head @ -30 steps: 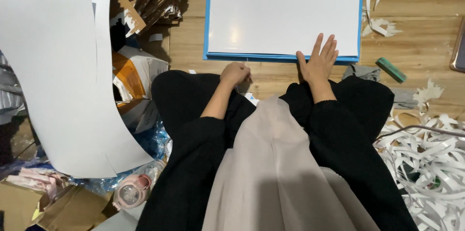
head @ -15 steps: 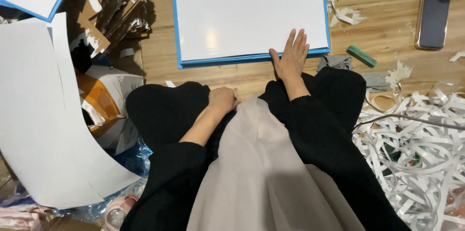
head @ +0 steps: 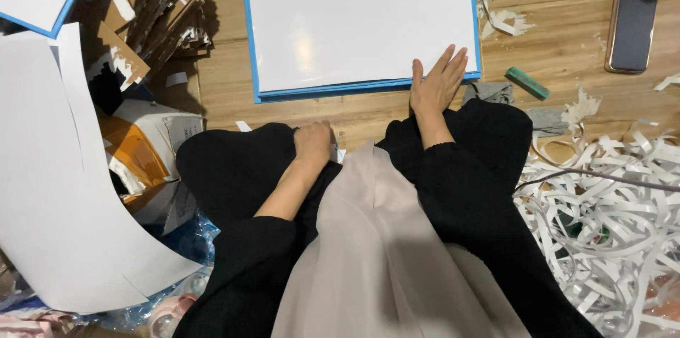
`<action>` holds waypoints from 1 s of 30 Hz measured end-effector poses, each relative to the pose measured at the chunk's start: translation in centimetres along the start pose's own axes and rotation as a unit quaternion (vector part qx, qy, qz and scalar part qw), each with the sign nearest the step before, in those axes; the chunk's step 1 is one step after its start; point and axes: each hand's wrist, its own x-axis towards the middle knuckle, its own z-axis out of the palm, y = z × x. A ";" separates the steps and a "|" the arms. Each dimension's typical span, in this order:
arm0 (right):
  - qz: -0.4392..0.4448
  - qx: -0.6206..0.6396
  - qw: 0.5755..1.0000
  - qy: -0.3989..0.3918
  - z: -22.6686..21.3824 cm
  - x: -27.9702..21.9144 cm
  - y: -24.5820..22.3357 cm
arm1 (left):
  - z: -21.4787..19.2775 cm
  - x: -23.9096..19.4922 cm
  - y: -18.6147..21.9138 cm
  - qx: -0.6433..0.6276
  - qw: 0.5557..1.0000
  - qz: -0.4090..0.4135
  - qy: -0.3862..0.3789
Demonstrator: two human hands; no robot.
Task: Assembling folders by applying white paper sheets to blue covers and smoothing them with a hand tool.
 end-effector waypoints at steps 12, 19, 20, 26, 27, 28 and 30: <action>0.006 -0.015 1.000 -0.012 -5.5 6.3 5.1 | -6.2 0.3 -0.8 -0.069 0.991 -0.012 0.116; 0.055 -0.235 0.964 -0.107 -9.9 10.5 20.4 | -9.4 5.5 -9.5 -0.063 0.956 -0.012 0.286; 0.021 -0.213 0.973 -0.083 -9.8 10.2 21.6 | -9.4 5.9 -10.4 -0.058 0.963 -0.048 0.260; 0.019 -0.198 0.971 -0.134 -9.0 12.0 23.2 | -9.3 6.5 -12.8 -0.228 0.948 -0.189 0.116; 0.034 -0.123 0.979 -0.161 -8.7 12.2 23.8 | -9.2 6.5 -12.9 -0.264 0.938 -0.199 0.103; 0.032 -0.124 0.979 -0.160 -9.4 11.7 22.6 | -9.3 6.5 -13.0 -0.266 0.937 -0.200 0.104; 0.058 -0.098 0.974 -0.195 -10.7 10.6 20.1 | -9.3 6.5 -13.4 -0.295 0.930 -0.204 0.085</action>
